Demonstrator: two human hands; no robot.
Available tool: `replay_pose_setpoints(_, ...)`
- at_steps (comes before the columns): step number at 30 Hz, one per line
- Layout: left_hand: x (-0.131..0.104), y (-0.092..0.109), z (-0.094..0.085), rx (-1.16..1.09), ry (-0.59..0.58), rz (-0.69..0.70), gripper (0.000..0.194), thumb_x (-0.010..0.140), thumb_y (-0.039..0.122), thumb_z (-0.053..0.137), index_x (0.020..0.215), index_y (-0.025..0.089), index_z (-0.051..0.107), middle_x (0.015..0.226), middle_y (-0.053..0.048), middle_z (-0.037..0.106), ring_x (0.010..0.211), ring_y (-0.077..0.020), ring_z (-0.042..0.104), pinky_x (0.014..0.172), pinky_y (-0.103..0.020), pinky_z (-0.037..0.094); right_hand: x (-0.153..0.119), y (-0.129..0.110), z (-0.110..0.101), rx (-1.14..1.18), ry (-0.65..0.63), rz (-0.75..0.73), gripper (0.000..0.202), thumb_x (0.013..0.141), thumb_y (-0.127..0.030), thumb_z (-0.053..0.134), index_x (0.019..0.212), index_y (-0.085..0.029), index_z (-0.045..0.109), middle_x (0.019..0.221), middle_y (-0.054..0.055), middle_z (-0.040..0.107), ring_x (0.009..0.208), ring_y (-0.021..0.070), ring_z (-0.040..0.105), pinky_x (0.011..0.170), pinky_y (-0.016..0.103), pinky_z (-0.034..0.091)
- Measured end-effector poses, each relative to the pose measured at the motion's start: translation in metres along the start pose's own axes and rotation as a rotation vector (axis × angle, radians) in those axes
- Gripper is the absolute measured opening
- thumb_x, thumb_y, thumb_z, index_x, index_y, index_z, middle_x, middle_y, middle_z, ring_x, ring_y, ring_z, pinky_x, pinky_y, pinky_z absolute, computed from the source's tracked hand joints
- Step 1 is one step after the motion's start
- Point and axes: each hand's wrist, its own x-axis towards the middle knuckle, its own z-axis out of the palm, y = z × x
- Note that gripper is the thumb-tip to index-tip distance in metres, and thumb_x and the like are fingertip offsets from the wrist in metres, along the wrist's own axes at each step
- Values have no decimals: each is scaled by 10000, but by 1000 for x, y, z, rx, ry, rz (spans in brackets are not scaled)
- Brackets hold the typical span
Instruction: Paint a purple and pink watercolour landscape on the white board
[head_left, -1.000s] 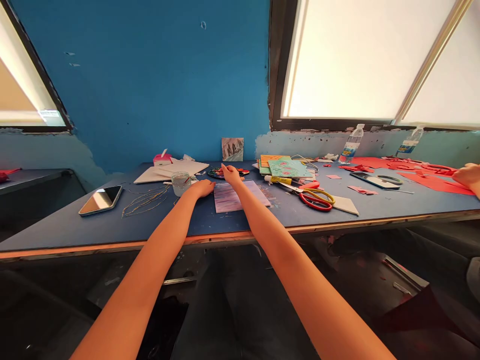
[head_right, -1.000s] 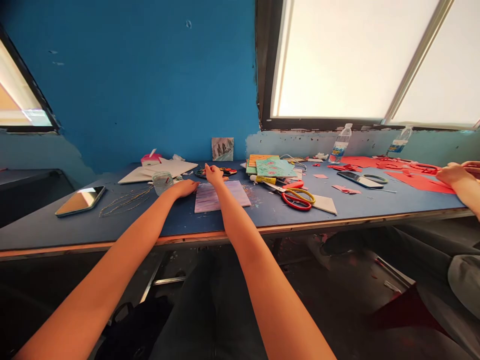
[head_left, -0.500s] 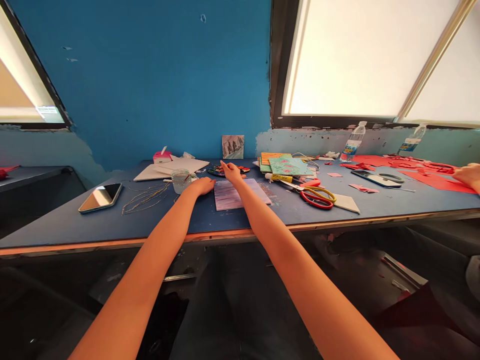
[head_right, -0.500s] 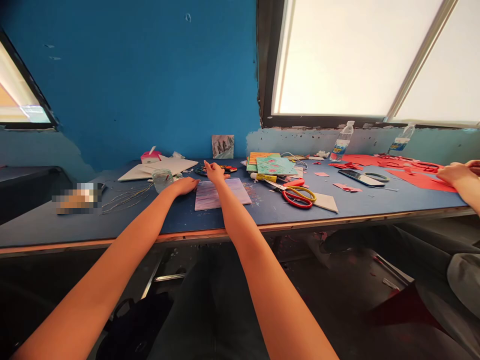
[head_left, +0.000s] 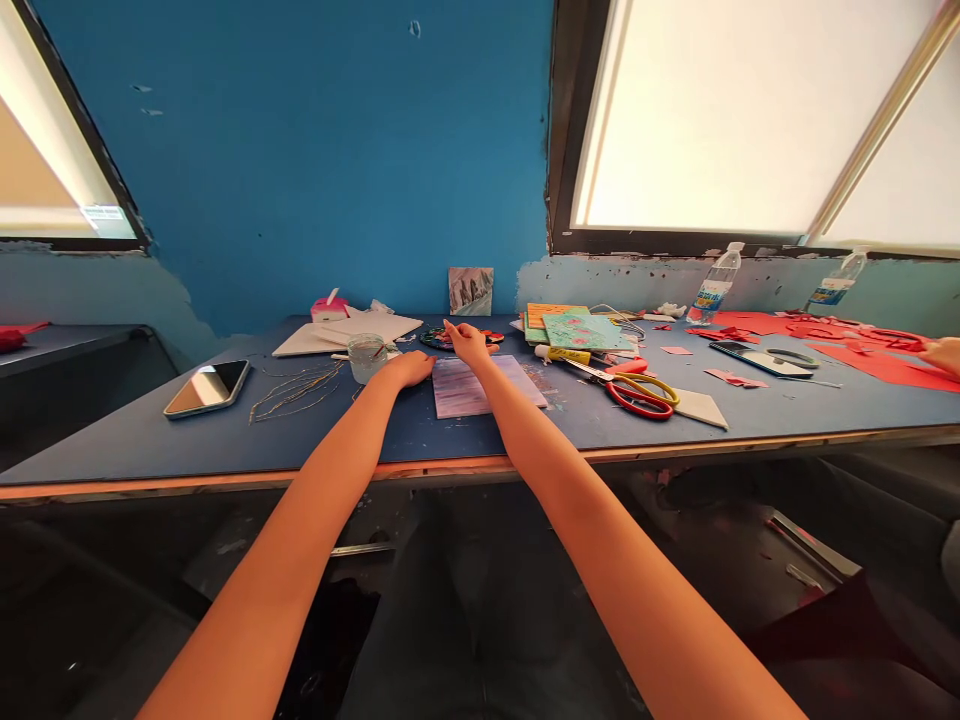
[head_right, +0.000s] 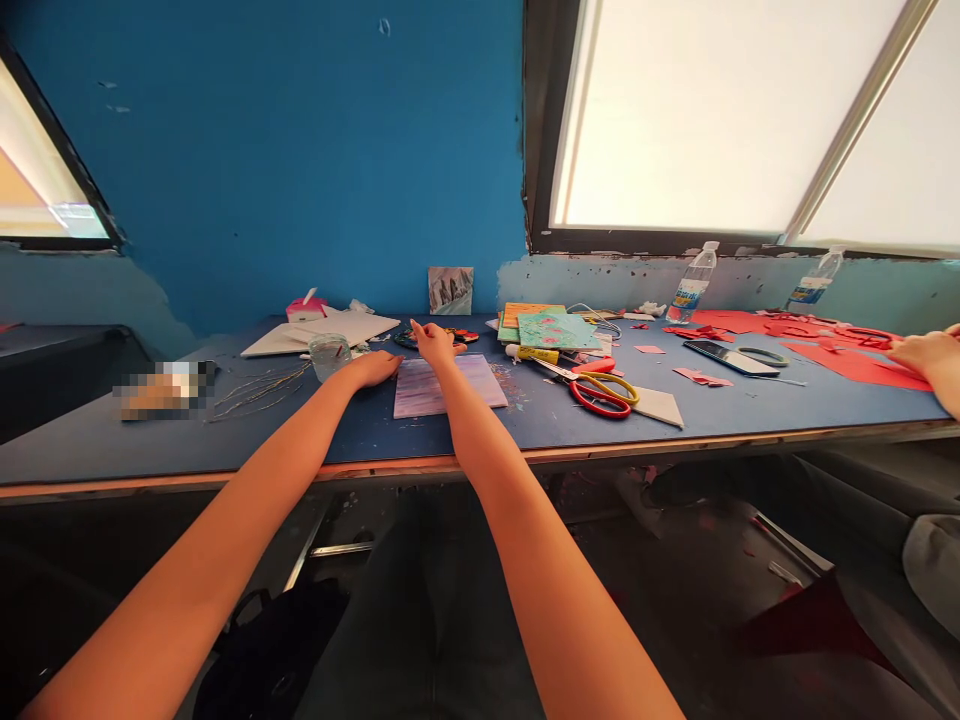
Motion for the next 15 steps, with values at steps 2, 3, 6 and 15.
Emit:
replay_pose_setpoints(2,-1,1,-1,2,-3,-1,376,998,416,639,1263,149,630,1291,-121,639,1154,-268,644,1004,-499,554,-1,-2,-1,-3,9,25,471,974,-591,479,749,-205,629,927,56,729,1145,245,549,1070,383,303)
replay_pose_setpoints(3,-1,1,-1,2,-6,-1,374,999,416,638,1261,150,631,1290,-120,640,1152,-267,645,1003,-498,555,-2,-3,-1,-3,12,35,472,970,-598,482,754,-208,633,926,52,732,1149,243,546,1070,377,306)
replay_pose_setpoints(6,-2,1,-2,1,-17,1,367,1000,417,636,1252,151,635,1280,-117,644,1140,-264,649,998,-492,558,-3,-4,-1,0,20,54,476,972,-609,469,771,-217,648,930,38,734,1160,239,541,1076,373,307)
replay_pose_setpoints(15,-3,2,-2,-5,-15,-5,375,999,415,638,1266,151,629,1289,-119,639,1146,-267,646,999,-496,557,-3,-1,-2,21,12,50,462,964,-598,500,758,-216,658,902,33,724,1142,227,559,1067,366,327)
